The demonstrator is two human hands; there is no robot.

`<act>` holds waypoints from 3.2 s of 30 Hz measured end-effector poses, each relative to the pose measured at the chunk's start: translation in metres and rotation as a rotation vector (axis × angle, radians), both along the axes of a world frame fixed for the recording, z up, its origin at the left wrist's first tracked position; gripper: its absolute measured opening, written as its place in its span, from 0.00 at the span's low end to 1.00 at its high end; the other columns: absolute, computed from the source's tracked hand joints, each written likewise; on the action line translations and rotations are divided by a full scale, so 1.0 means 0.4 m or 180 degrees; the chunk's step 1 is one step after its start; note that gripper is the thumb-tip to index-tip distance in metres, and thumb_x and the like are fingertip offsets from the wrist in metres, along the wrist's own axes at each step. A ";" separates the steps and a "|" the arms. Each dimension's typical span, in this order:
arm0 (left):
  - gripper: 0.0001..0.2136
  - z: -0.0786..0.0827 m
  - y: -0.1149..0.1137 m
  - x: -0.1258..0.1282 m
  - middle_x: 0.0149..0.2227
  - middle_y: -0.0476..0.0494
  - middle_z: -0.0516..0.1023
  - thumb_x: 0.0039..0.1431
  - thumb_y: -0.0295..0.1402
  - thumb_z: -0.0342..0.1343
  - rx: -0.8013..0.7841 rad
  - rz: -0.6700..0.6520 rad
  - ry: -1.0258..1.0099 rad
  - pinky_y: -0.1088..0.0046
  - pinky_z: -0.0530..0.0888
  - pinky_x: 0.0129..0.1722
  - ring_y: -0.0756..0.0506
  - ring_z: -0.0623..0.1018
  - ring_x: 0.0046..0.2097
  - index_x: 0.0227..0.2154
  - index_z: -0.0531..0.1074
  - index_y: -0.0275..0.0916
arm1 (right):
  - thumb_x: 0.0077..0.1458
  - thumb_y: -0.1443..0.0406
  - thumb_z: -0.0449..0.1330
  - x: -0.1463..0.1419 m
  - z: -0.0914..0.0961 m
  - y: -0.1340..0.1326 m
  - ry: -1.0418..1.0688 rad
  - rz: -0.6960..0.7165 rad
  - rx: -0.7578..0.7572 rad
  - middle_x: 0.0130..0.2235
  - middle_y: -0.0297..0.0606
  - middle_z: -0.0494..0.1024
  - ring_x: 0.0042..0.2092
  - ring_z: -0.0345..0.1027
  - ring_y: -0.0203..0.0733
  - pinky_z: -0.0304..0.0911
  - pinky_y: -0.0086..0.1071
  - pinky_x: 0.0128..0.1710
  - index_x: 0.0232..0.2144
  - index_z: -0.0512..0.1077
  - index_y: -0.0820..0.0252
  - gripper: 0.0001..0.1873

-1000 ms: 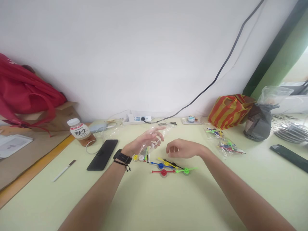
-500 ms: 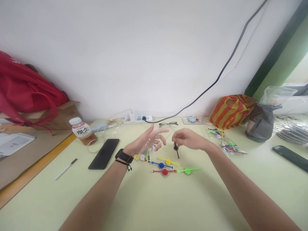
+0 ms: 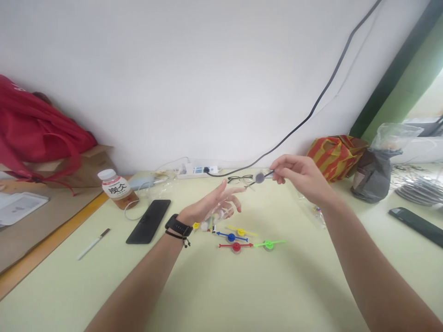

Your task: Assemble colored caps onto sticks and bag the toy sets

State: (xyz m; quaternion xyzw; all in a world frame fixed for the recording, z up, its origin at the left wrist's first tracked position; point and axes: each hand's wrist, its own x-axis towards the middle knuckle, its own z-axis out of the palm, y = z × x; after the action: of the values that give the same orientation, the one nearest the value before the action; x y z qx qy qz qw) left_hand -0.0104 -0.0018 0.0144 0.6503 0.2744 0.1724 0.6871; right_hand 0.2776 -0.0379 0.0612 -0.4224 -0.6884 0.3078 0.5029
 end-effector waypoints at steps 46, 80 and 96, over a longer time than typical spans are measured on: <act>0.32 -0.040 -0.013 0.063 0.36 0.44 0.73 0.66 0.63 0.38 0.0017 0.0432 -0.0073 0.70 0.65 0.33 0.48 0.65 0.29 0.43 0.74 0.39 | 0.49 0.61 0.69 -0.187 -0.107 0.017 -0.0326 -0.0702 -0.0379 0.54 0.38 0.77 0.55 0.71 0.50 0.61 0.44 0.55 0.26 0.82 0.53 0.04; 0.21 -0.091 0.073 0.011 0.46 0.38 0.82 0.52 0.37 0.73 0.0431 0.1699 -0.0768 0.62 0.74 0.55 0.42 0.81 0.49 0.46 0.77 0.36 | 0.48 0.59 0.70 -0.118 -0.214 0.059 -0.1924 0.1590 -0.1365 0.29 0.32 0.81 0.30 0.73 0.38 0.64 0.28 0.29 0.28 0.78 0.58 0.09; 0.24 -0.129 0.086 0.005 0.47 0.37 0.81 0.49 0.41 0.73 0.1267 0.1673 -0.0148 0.65 0.78 0.46 0.43 0.82 0.43 0.47 0.77 0.36 | 0.57 0.68 0.57 -0.063 -0.089 0.025 -0.1940 0.0736 -0.0310 0.29 0.33 0.77 0.29 0.66 0.38 0.60 0.30 0.27 0.31 0.77 0.56 0.08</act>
State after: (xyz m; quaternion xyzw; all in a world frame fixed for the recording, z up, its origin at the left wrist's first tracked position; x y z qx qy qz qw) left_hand -0.0082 0.0325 -0.0373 0.6746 0.3780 0.4088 0.4847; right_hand 0.2525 -0.0281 0.0254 -0.4376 -0.8351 0.2549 0.2147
